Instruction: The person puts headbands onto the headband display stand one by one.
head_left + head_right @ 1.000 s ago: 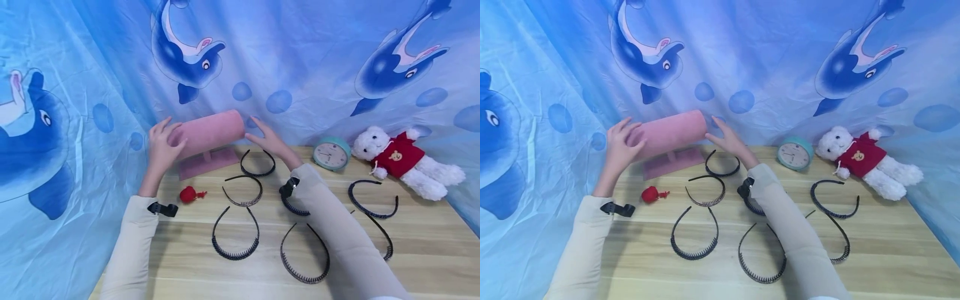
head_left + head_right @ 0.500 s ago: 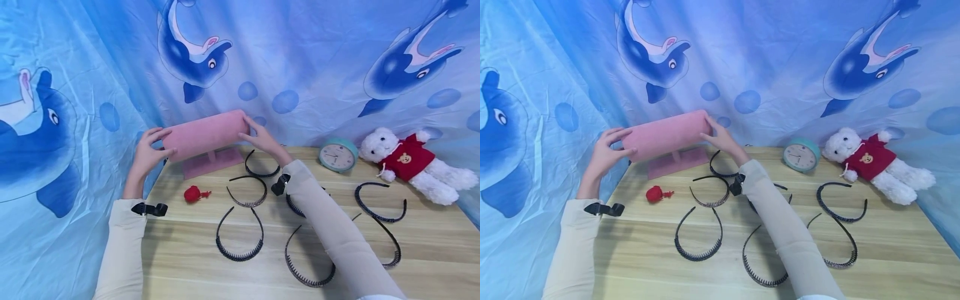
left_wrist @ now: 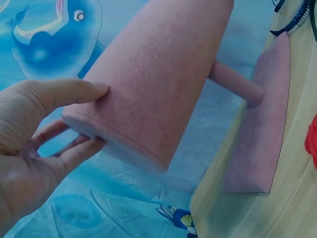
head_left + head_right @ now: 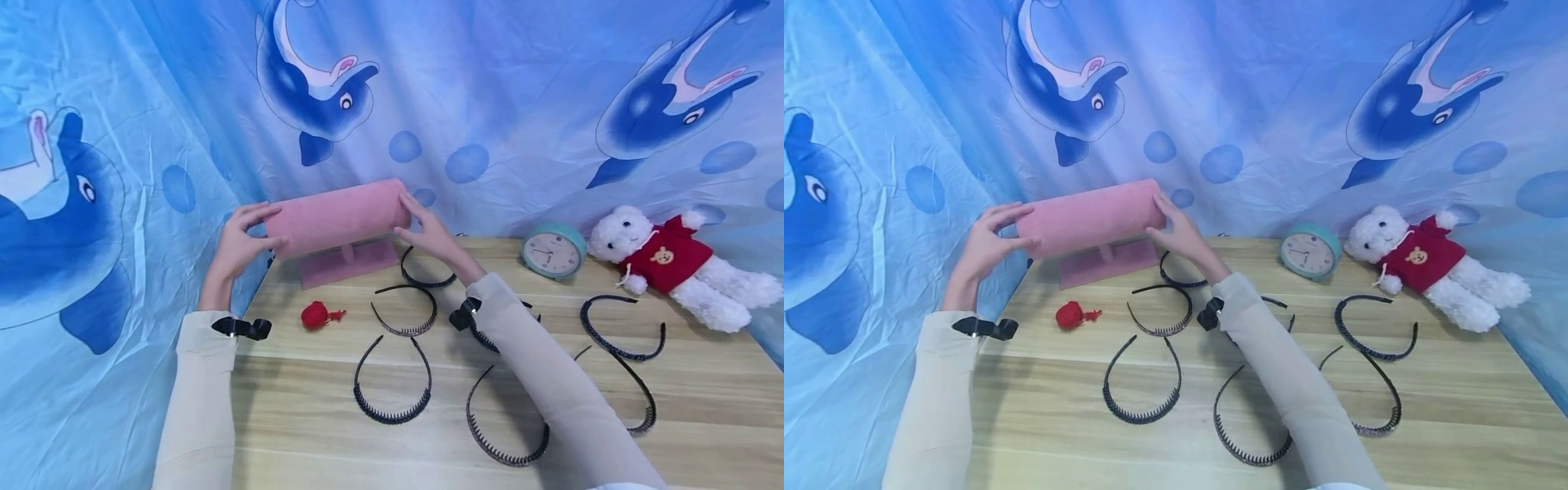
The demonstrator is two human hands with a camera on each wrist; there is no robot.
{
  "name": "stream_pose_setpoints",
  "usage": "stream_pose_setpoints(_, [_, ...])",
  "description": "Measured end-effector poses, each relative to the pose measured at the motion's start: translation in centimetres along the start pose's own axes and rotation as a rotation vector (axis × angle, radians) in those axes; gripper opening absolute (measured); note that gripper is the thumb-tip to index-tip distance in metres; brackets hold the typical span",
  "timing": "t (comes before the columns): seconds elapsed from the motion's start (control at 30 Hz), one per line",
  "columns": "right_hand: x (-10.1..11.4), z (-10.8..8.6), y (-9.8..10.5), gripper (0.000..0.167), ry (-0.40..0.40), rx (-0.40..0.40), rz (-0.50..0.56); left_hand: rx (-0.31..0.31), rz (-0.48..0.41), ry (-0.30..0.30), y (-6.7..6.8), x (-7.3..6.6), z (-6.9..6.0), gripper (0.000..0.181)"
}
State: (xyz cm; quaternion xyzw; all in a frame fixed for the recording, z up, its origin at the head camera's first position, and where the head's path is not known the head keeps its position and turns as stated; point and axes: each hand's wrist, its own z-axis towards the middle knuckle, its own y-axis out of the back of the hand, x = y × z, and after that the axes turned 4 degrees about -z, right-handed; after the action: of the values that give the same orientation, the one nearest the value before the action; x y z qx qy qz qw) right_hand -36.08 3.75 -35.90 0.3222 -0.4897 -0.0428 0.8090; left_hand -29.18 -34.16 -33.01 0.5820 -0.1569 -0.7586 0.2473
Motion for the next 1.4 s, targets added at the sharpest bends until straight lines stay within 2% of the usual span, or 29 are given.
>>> stream_pose_setpoints(0.17, [0.1,-1.4,0.0,0.083,-0.005,-0.011,0.005,0.053,-0.036,0.006,0.3,0.8,1.3,0.066])
stream_pose_setpoints(0.33, [0.5,-2.7,-0.2,0.082,0.001,-0.015,-0.034,0.100,-0.046,0.004,0.6,1.3,2.2,0.067])
stream_pose_setpoints(0.47, [0.9,-3.7,-0.3,0.080,-0.004,-0.026,-0.086,0.133,-0.044,0.011,0.6,1.4,2.9,0.068])
stream_pose_setpoints(0.73, [1.0,-5.2,-0.1,0.077,-0.021,-0.041,-0.101,0.206,-0.079,0.010,0.1,1.3,4.3,0.069])
stream_pose_setpoints(0.9, [0.7,-5.6,0.5,0.077,-0.015,-0.034,-0.101,0.218,-0.074,0.004,-0.3,1.4,4.6,0.069])
stream_pose_setpoints(1.13, [-0.1,-5.7,1.7,0.075,0.073,-0.013,-0.141,0.224,-0.070,-0.002,-0.5,0.8,4.8,0.068])
stream_pose_setpoints(1.4, [-1.4,-6.5,3.6,0.070,0.116,0.064,-0.167,0.232,-0.043,0.003,-0.6,0.5,5.3,0.069])
